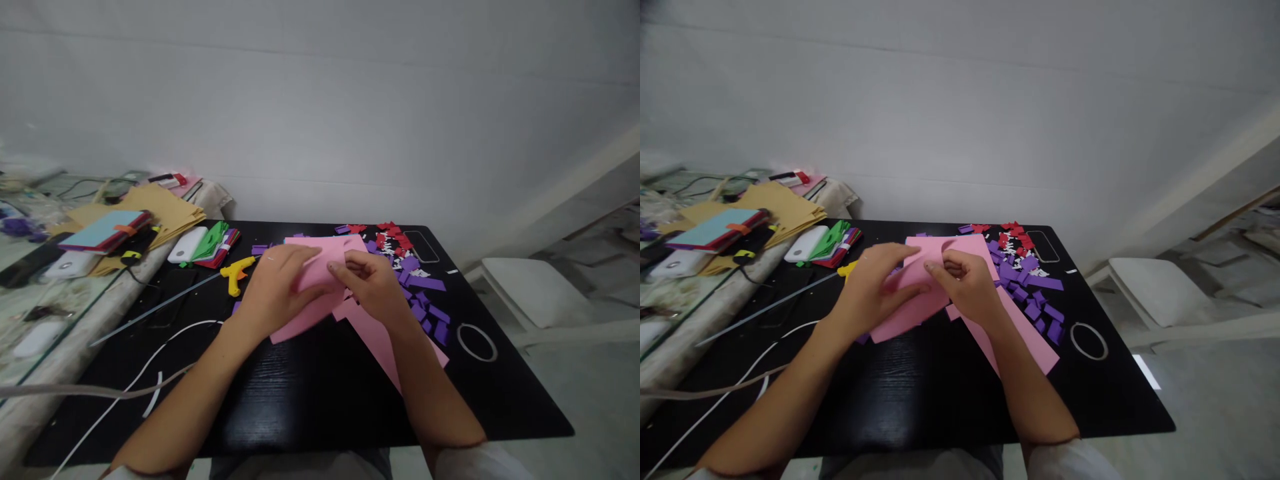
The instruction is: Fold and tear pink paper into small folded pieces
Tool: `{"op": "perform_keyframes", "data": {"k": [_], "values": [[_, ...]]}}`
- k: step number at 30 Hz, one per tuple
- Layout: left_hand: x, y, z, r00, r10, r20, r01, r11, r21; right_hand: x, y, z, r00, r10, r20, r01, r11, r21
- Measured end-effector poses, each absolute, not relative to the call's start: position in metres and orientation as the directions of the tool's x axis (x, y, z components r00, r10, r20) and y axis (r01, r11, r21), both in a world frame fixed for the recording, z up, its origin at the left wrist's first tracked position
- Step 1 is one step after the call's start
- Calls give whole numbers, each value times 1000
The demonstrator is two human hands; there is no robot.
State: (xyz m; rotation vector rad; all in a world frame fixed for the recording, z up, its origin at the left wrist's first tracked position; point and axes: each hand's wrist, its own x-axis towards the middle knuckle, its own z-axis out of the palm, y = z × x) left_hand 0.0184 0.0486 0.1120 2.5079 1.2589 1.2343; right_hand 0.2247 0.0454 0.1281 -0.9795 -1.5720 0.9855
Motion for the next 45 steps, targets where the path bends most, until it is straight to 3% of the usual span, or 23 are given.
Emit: {"op": "perform_keyframes", "data": {"k": [3,6,8,10,20,26,32,38,45], "values": [[10,52,116,85,714,695,668,-558,492,229,47,127,-96,937,337,47,342,-938],[-2,58,119,-125,823,554,520,-421,743,235,47,128,3,939,344,-42,343,-938],[-6,60,120,-90,928,362,302,-321,898,237,46,129,24,947,322,-63,323,-944],[-6,59,121,6,973,230,116,-229,966,238,46,130,9,959,283,-81,283,-956],[3,51,123,185,961,205,-131,-182,974,235,50,126,-73,965,253,-127,243,-962],[-1,54,124,111,955,275,-108,-264,958,237,49,125,-50,956,290,-74,286,-955],[-1,56,120,91,970,227,-79,-220,972,234,49,126,-60,963,263,-89,258,-962],[0,55,119,60,951,304,-9,-304,953,232,50,123,-14,965,263,-68,262,-963],[16,45,117,227,898,378,-118,-360,925,219,49,114,20,960,280,29,279,-960]]}}
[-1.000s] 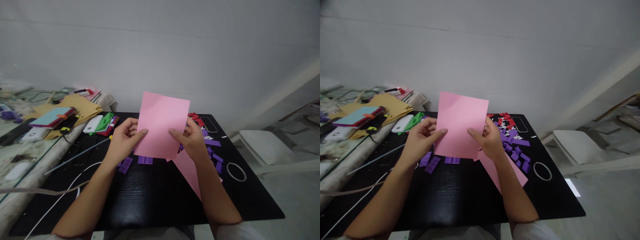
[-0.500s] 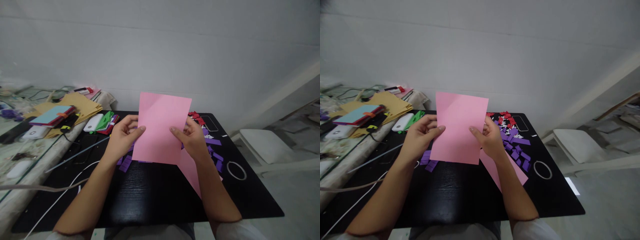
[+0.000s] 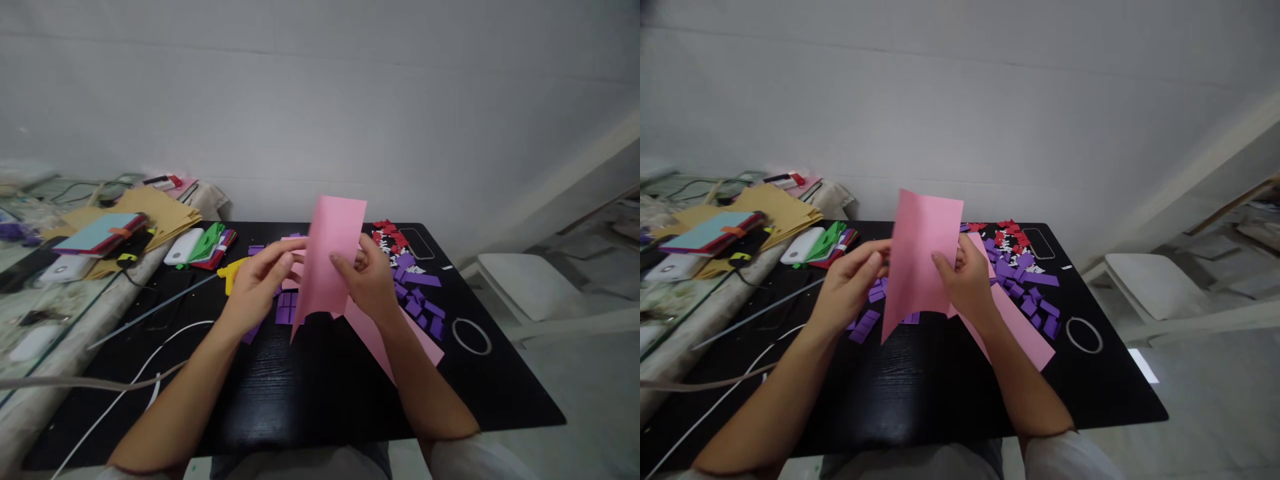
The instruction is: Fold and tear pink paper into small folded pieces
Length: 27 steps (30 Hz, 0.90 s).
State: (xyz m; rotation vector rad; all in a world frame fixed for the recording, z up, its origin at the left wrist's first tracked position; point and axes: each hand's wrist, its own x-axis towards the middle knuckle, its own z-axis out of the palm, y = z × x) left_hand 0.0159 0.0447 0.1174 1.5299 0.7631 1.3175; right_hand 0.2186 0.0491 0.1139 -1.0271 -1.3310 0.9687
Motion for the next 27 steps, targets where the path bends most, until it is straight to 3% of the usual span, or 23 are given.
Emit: {"op": "perform_keyframes", "data": {"k": [8,14,21,24,27], "values": [[38,49,105,193,927,320,-142,-297,944,200,39,107,-64,932,358,16,359,-933],[31,49,111,168,947,273,-132,-253,958,203,38,111,-130,893,430,166,448,-879],[26,48,115,251,945,211,-161,-174,971,217,46,119,4,945,326,-111,324,-940],[27,47,116,325,924,202,-132,-167,977,217,45,120,129,932,340,-134,356,-925],[27,46,117,350,916,198,-95,-176,980,216,42,121,141,929,341,-115,358,-927]]}}
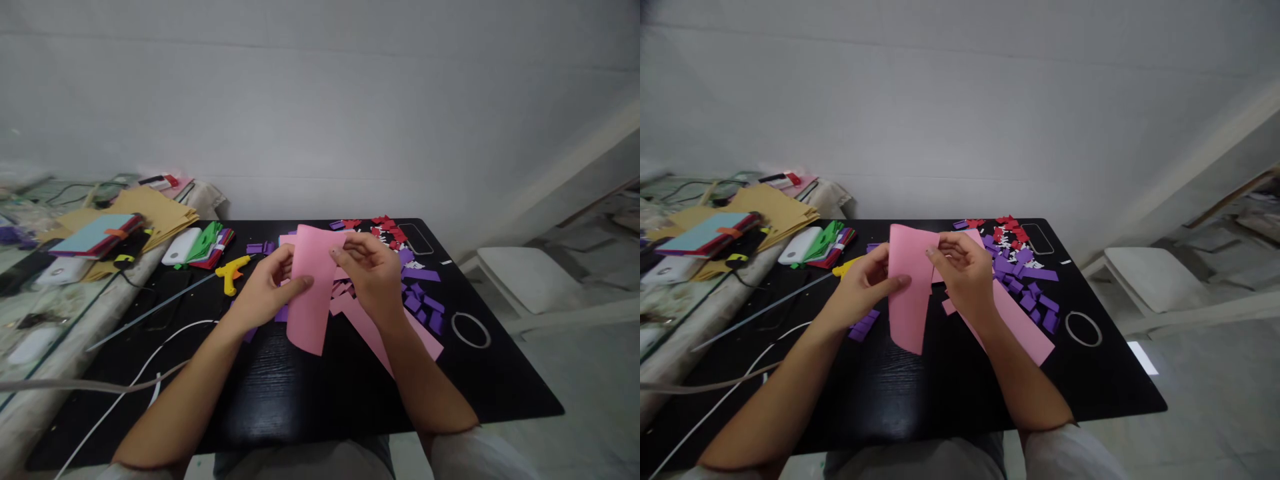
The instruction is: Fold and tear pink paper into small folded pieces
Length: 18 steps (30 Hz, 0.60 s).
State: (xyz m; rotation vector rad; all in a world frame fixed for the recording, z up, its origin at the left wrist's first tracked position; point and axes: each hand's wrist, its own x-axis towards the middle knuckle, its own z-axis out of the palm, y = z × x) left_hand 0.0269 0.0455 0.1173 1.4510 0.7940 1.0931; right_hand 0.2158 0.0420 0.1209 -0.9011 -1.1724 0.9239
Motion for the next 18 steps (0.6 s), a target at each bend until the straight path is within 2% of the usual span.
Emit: {"op": "perform_keyframes", "data": {"k": [4,10,18], "values": [[27,42,117,237,944,229,-93,-212,973,211,37,121,93,938,335,-57,341,-938],[28,37,119,72,962,264,-27,-263,964,206,30,122,12,944,329,-68,329,-942],[24,37,121,55,959,277,74,-280,957,207,29,126,38,937,347,-84,349,-933]]}}
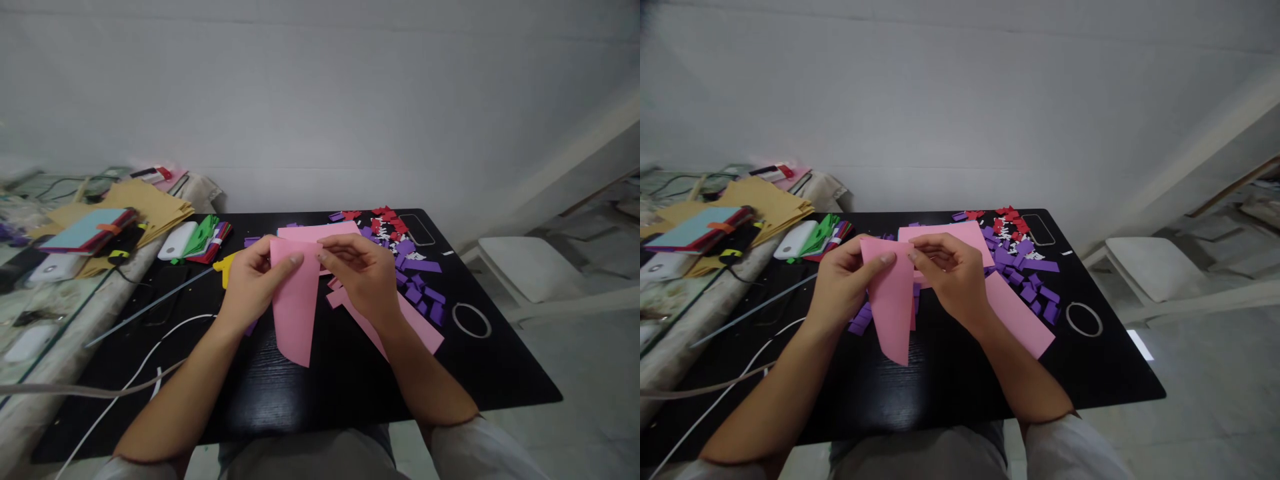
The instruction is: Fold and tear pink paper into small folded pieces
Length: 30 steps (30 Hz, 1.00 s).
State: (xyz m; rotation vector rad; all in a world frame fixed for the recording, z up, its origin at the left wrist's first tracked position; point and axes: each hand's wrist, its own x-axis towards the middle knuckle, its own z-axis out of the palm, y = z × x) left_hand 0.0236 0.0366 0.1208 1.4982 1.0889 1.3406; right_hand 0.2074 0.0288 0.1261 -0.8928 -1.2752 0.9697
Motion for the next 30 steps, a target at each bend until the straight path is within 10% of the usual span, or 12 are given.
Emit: {"op": "perform_keyframes", "data": {"k": [30], "values": [[15,40,119,188,974,124,-31,-120,992,222,41,126,-260,900,348,-266,280,-922]]}}
